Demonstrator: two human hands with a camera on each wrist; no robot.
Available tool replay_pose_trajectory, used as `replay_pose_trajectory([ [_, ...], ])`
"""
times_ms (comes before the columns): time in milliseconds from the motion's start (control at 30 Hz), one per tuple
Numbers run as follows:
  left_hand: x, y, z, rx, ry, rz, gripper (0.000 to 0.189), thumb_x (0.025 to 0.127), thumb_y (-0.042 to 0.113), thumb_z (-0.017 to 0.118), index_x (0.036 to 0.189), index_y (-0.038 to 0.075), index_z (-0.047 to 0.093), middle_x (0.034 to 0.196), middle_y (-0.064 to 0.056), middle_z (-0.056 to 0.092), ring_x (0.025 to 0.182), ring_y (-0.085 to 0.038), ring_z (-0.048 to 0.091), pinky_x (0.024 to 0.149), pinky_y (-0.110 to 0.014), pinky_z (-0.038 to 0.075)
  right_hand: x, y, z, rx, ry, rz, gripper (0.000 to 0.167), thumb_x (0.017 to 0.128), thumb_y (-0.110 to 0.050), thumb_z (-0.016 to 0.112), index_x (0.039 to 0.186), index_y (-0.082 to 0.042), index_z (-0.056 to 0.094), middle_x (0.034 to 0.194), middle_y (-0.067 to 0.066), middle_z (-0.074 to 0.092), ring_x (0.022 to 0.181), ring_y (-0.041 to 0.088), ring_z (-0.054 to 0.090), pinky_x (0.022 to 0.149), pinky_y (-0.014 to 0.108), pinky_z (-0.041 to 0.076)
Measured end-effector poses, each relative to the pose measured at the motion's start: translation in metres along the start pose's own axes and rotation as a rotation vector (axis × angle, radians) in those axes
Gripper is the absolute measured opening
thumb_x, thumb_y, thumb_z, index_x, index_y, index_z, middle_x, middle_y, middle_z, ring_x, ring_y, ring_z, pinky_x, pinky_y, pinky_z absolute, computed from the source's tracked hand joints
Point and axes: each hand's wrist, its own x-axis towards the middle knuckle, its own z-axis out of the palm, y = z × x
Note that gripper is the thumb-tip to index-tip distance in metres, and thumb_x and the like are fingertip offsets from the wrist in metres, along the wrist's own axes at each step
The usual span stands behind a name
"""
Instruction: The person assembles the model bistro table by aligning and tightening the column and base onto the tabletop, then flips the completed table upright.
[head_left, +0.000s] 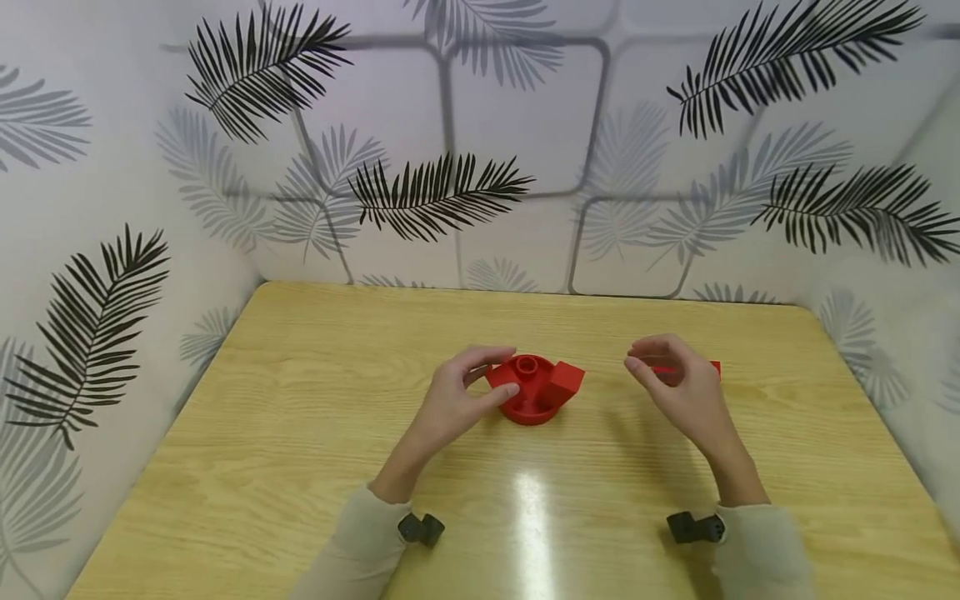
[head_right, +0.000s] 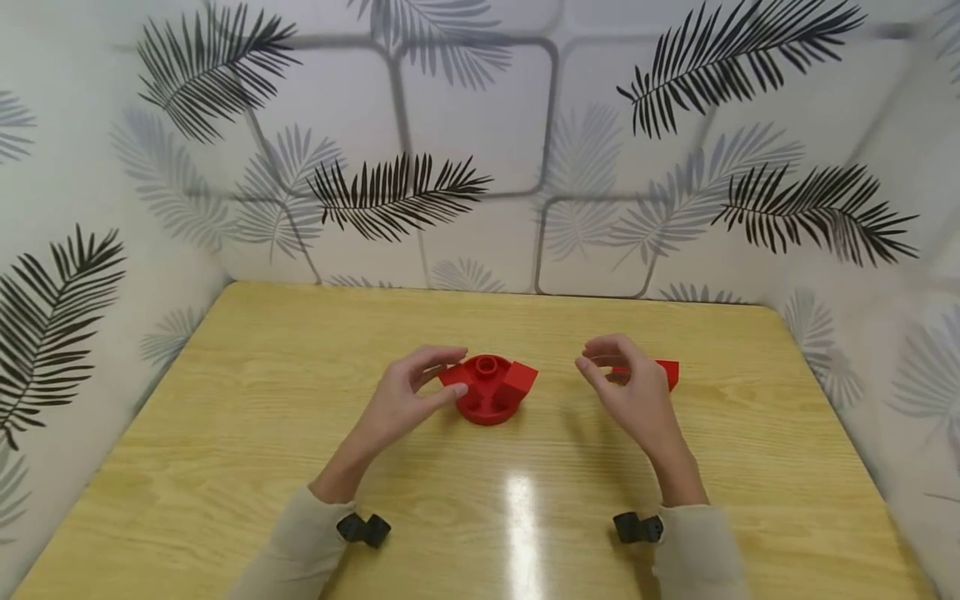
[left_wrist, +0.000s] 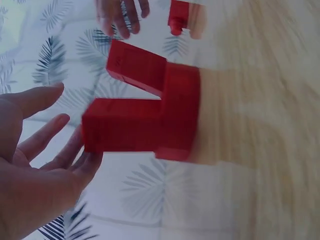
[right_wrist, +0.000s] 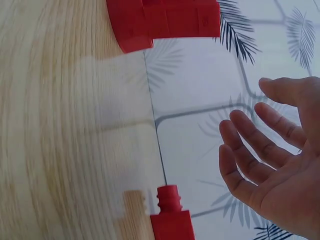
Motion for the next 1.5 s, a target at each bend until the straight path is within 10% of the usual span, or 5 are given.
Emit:
replay_pose_trajectory([
  [433, 0.002, 0.019, 0.053, 0.096, 0.054, 0.032, 0.039, 0.091, 0.005, 0.078, 0.128, -0.001, 0.068, 0.126, -0.016, 0.066, 0.112, -0.035, 0.065, 0.093, -0.051, 0.059, -0.003, 0.035, -0.031, -0.011, 0.109, 0.054, 0.028, 0.098, -0.014, 0.072, 0.123, -0.002, 0.069, 0.119, 0.016, 0.069, 0.103, -0.003, 0.060, 0.083, 0.005, 0.050],
  [767, 0.013, 0.012, 0.088, 0.402, 0.130, -0.059, 0.054, 0.091, 0.018, 0.080, 0.141, 0.005, 0.062, 0.137, -0.010, 0.060, 0.120, -0.028, 0.059, 0.090, -0.029, 0.058, -0.014, 0.065, -0.050, -0.050, 0.126, 0.142, 0.036, 0.097, -0.014, 0.073, 0.129, -0.002, 0.065, 0.127, 0.008, 0.065, 0.111, -0.005, 0.052, 0.088, 0.005, 0.047],
  [1133, 0.019, 0.011, 0.093, 0.575, 0.167, -0.012, 0.043, 0.091, 0.017, 0.080, 0.129, 0.002, 0.069, 0.127, -0.009, 0.069, 0.115, -0.028, 0.065, 0.095, -0.031, 0.057, -0.017, 0.073, -0.059, -0.077, -0.025, 0.175, 0.055, 0.093, -0.004, 0.075, 0.142, 0.008, 0.052, 0.146, 0.032, 0.048, 0.131, 0.051, 0.045, 0.092, 0.006, 0.046],
  [1500, 0.010, 0.008, 0.082, 0.532, 0.095, 0.036, 0.038, 0.091, 0.014, 0.077, 0.127, 0.006, 0.072, 0.122, -0.006, 0.072, 0.106, -0.021, 0.066, 0.085, -0.019, 0.056, -0.013, 0.084, -0.060, -0.043, -0.181, 0.203, 0.057, 0.091, 0.010, 0.070, 0.143, 0.016, 0.046, 0.143, 0.041, 0.045, 0.128, 0.058, 0.047, 0.088, 0.005, 0.048],
])
